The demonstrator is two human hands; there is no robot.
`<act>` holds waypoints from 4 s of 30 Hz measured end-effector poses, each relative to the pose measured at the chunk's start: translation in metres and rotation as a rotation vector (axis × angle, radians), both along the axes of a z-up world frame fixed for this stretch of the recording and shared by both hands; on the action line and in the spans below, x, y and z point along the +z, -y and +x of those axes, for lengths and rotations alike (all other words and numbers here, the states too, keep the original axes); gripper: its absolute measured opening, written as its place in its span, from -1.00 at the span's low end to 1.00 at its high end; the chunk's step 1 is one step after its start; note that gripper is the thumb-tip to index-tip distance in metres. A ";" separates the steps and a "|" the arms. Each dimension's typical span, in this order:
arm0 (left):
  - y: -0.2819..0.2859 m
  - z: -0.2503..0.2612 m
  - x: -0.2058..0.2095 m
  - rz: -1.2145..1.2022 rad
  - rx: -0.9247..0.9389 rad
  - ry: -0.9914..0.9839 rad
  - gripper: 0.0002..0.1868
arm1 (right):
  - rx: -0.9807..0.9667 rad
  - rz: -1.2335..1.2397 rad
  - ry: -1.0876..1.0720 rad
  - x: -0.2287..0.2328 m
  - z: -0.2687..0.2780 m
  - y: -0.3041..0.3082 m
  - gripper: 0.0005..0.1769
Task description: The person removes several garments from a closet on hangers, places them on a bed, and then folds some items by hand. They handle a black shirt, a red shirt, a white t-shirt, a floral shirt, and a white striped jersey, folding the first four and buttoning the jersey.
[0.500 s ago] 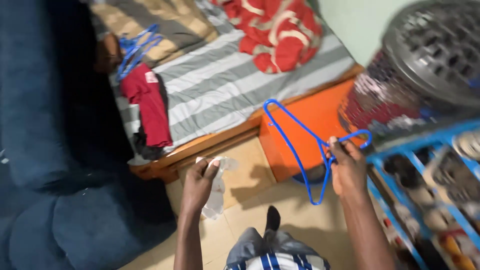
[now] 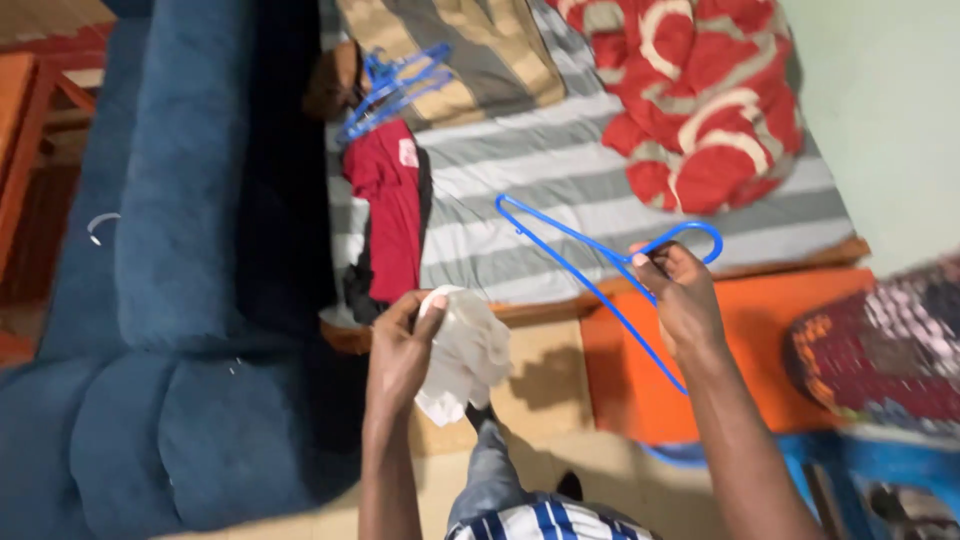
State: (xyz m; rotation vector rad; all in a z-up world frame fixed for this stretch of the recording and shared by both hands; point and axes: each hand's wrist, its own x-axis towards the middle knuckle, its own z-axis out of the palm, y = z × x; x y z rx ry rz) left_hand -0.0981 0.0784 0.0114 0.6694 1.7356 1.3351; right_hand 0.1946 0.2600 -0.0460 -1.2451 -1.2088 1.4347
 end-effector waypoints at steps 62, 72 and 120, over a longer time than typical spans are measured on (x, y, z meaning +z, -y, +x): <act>-0.266 -0.226 -0.014 -0.246 0.471 0.059 -0.70 | 0.979 0.117 0.481 -0.126 -0.342 -0.307 -0.68; -0.239 -0.172 -0.088 0.111 0.480 -0.146 -0.82 | 0.612 -0.207 0.431 -0.034 -0.354 -0.201 -0.63; -0.125 -0.211 -0.415 -0.786 -0.005 -0.081 0.00 | 0.433 -0.758 0.000 -0.209 -0.398 -0.175 -0.61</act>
